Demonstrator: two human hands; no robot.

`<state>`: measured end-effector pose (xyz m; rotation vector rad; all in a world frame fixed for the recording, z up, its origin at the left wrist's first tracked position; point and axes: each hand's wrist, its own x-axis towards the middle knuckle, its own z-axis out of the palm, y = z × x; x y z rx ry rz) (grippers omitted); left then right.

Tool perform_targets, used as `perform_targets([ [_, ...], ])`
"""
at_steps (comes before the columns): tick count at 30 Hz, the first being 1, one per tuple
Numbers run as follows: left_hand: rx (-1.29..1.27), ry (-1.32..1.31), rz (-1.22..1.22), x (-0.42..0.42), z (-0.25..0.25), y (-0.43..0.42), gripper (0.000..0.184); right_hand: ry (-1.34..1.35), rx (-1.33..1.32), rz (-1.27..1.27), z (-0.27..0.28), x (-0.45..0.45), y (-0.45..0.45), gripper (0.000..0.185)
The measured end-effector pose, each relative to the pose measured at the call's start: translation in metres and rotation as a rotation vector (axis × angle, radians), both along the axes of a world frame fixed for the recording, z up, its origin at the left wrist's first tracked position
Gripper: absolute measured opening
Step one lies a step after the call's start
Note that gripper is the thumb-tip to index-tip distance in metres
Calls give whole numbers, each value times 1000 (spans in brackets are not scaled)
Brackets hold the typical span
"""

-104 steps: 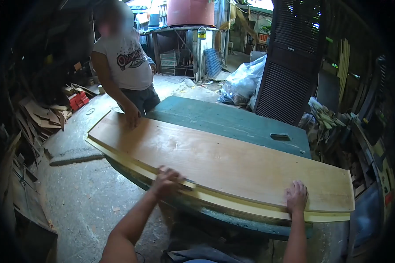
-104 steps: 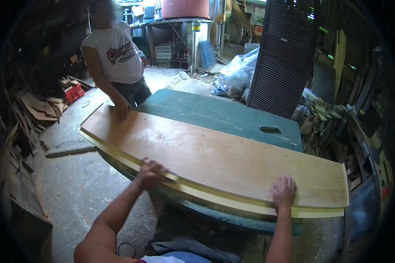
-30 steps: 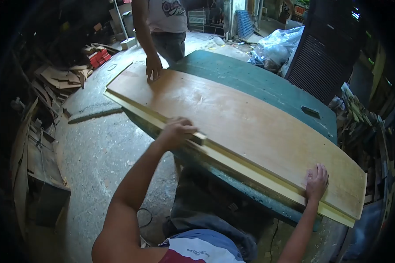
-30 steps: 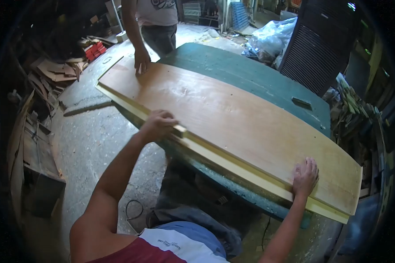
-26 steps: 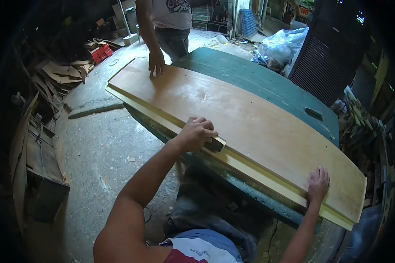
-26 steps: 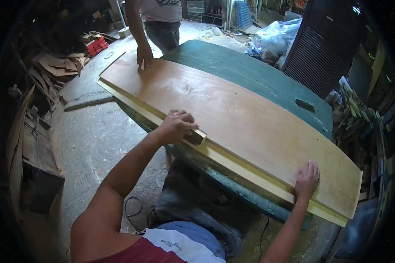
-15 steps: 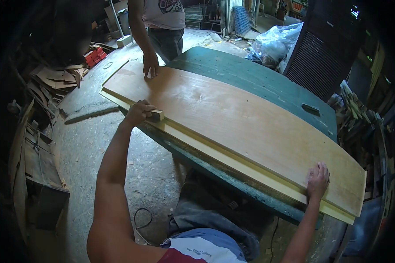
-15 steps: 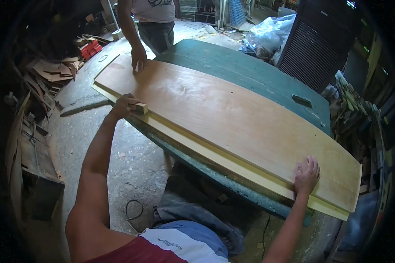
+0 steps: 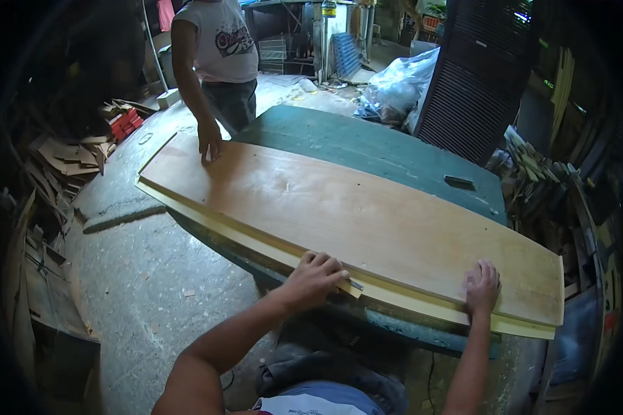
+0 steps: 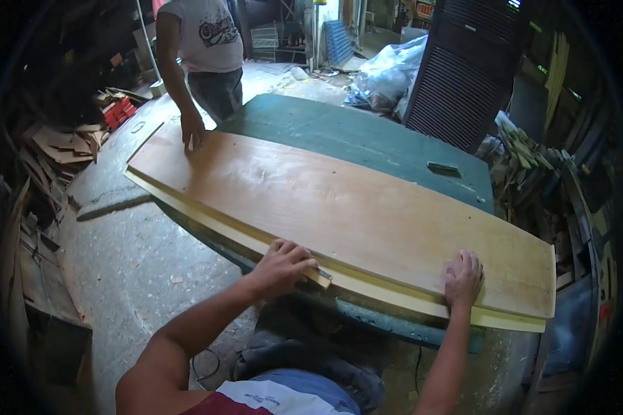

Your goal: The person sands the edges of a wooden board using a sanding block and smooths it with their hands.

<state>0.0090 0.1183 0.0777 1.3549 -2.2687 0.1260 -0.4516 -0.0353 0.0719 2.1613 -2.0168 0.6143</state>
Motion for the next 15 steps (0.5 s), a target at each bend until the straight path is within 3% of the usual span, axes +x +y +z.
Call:
perform_targets([
  [3, -164, 4, 111, 18, -7, 4, 33, -21, -12, 26, -1, -1, 0, 53],
  [6, -231, 21, 403, 109, -28, 2, 36, -4, -58, 38, -4, -1, 0, 52],
  [8, -264, 52, 465, 129, -13, 12, 36, -19, -42, 18, 2, 6, 2, 52],
  [11, -278, 6, 348, 127, -28, 4, 32, -33, -27, 0, 6, 10, 3, 52],
  [15, -158, 3, 118, 12, -25, -13, 38, -35, -27, -6, 4, 10, 6, 53],
])
